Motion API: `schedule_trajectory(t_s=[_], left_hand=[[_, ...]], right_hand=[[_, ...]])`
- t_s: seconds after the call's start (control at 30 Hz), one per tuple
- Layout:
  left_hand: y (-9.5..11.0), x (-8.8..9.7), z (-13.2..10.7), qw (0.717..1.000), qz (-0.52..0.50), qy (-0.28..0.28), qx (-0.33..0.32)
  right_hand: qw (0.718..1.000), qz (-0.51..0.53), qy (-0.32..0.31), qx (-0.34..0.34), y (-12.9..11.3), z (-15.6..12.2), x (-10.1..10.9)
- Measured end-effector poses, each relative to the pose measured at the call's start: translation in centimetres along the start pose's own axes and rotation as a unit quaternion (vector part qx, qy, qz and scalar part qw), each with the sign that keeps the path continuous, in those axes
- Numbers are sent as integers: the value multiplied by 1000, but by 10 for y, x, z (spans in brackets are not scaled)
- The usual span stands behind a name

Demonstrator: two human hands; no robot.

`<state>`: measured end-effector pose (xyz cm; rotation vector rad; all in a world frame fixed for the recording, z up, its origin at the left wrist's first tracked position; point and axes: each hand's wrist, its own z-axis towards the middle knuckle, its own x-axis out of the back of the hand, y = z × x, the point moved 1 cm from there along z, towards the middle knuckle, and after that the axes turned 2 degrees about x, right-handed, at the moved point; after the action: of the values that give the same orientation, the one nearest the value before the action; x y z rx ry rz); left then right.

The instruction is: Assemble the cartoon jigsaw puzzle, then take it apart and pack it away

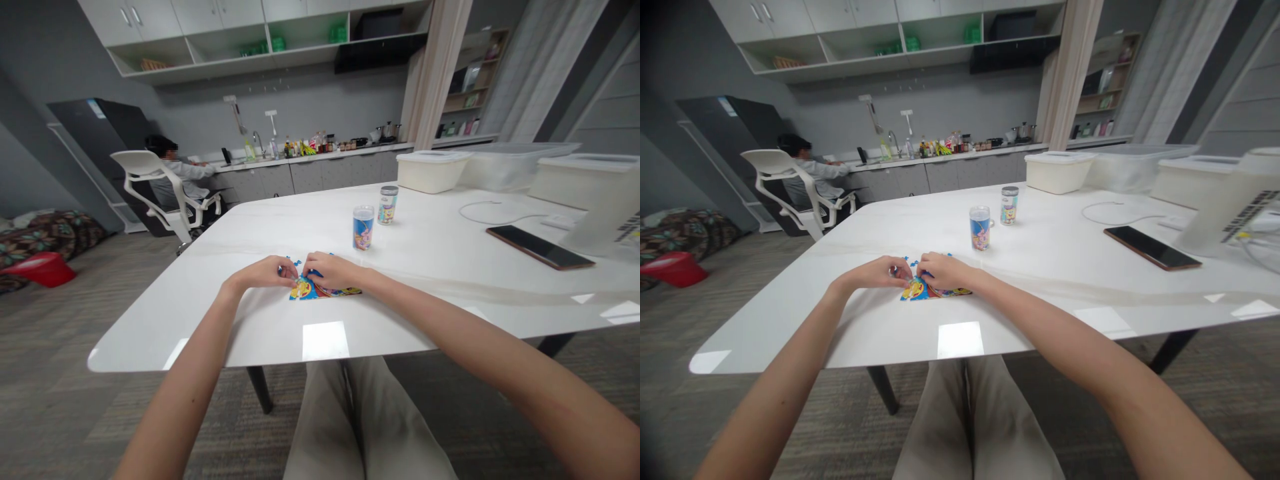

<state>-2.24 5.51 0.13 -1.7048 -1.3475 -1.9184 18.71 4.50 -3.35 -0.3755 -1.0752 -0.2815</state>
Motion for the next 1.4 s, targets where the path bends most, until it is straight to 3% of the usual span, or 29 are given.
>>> schedule_trajectory(t_s=[0.63, 0.8, 1.4], left_hand=[[0, -2, 2, 1000, -8, 6, -3], [5, 2, -1, 999, -39, 29, -11], [10, 2, -3, 991, -123, 5, -53]], right_hand=[[1000, 0, 0, 1, 1, -1, -1], [1000, 2, 3, 8, 1, -1, -2], [1000, 13, 24, 5, -9, 0, 4]])
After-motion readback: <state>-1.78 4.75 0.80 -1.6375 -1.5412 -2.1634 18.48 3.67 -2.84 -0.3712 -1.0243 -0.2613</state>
